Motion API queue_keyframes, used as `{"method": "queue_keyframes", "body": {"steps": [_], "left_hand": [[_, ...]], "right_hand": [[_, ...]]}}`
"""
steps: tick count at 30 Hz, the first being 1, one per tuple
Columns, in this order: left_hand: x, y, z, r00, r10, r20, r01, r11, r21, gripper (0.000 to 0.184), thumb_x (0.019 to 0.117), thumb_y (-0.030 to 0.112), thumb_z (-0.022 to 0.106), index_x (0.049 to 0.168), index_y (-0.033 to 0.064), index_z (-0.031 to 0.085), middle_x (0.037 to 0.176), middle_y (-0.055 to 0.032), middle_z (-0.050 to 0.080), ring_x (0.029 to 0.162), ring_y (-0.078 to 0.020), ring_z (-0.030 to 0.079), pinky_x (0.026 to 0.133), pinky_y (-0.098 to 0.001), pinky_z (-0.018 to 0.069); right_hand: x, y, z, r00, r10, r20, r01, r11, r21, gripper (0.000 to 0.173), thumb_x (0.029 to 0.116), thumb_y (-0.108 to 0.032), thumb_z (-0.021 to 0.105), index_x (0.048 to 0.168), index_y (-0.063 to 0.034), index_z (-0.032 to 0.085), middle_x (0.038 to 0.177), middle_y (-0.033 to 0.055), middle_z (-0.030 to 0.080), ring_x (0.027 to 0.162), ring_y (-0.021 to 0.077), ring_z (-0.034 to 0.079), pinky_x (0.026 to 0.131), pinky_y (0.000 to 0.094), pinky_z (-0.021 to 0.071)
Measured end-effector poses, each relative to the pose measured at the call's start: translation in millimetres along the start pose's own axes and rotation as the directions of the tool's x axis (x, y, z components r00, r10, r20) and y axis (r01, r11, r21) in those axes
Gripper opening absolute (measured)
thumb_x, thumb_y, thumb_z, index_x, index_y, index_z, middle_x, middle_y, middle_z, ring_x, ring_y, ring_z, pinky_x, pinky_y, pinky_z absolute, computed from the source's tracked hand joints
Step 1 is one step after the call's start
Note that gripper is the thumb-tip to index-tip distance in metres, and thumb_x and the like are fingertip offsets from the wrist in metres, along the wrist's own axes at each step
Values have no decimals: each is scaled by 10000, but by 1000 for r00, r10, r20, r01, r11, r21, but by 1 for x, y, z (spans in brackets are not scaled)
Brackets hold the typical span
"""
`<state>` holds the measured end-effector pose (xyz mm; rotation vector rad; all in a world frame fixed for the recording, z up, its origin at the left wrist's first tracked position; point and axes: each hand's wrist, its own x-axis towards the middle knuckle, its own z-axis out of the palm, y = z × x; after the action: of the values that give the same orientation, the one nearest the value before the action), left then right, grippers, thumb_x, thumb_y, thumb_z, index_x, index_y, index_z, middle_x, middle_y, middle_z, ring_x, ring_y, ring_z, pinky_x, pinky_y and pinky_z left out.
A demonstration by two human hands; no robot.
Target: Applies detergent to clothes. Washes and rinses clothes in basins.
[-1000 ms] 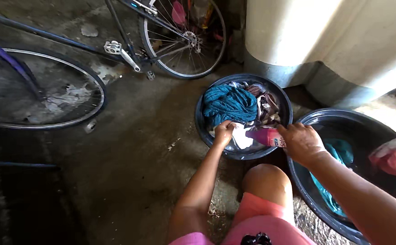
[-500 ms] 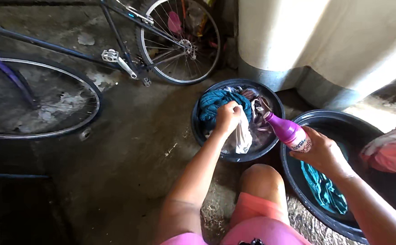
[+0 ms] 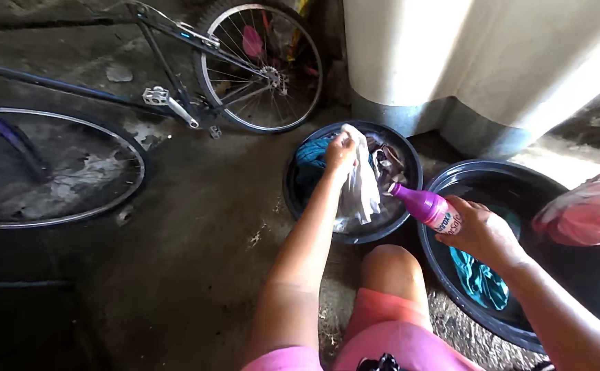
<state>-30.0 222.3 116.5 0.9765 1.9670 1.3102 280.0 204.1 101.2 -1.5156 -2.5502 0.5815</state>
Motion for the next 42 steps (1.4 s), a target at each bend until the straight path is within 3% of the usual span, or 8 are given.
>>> {"method": "queue_keyframes", "body": {"steps": [3,8,15,24,29,31,38,42], "left_hand": [[12,-54,3,990,-130,60,110,957,268,511,1056,231,542,1494,-16,452,1327,-272,626,1144,-393,665,989,-557,533],[-12,-132,13,952,-263,157,196,916,349,368,1040,179,561,1353,-11,599,1154,-199,708,909,-292,709,862,-468,572],[-27,-157,10,899,-391,196,174,731,660,422,1042,285,547,1356,11,609,1386,-229,599,1341,-362,547,1125,-547,424],[-38,-165,68,820,-549,163,211,554,805,635,993,528,580,1308,-22,627,1365,-221,619,1283,-371,596,1033,-591,486],[-37,-183,84,824,-561,73,285,523,804,475,1016,382,580,1307,12,642,1374,-185,625,1276,-349,605,1011,-563,509],[-37,-193,82,821,-565,88,290,544,788,375,1016,256,560,1291,18,652,1376,-188,622,1284,-357,597,1017,-569,507],[-55,-191,74,855,-354,379,103,832,546,337,1008,276,566,1151,6,707,1230,-219,680,1217,-354,628,1045,-579,472],[-79,-165,77,818,-367,442,22,789,614,327,1008,283,542,1122,28,711,1217,-191,689,1205,-341,635,1012,-584,486]], "right_hand": [[10,-12,-4,996,13,84,-2,992,-125,798,759,-307,892,1446,-80,554,1304,248,649,1250,466,586,996,666,457],[29,-29,3,966,58,251,25,949,-316,653,840,-266,808,1417,-78,567,1314,250,634,1276,461,563,1012,644,445],[61,-44,26,956,83,280,33,922,-385,566,874,-195,754,1392,-57,573,1295,260,637,1264,458,571,1002,638,452],[99,-71,27,981,85,174,-5,909,-416,521,879,-193,750,1354,-56,587,1237,241,662,1215,437,605,964,598,474],[105,-65,23,982,103,159,-28,908,-419,540,883,-224,744,1373,-62,582,1248,239,660,1221,435,602,970,600,475],[96,-61,27,974,77,213,19,909,-416,539,894,-200,726,1387,-50,570,1268,253,649,1234,454,590,980,613,469],[83,-80,40,950,14,311,122,903,-412,536,883,-112,704,1395,-29,568,1299,252,639,1246,453,584,990,617,467],[89,-84,36,972,9,233,93,902,-422,488,902,-91,675,1376,-32,578,1262,251,653,1217,447,603,957,606,480]]}}
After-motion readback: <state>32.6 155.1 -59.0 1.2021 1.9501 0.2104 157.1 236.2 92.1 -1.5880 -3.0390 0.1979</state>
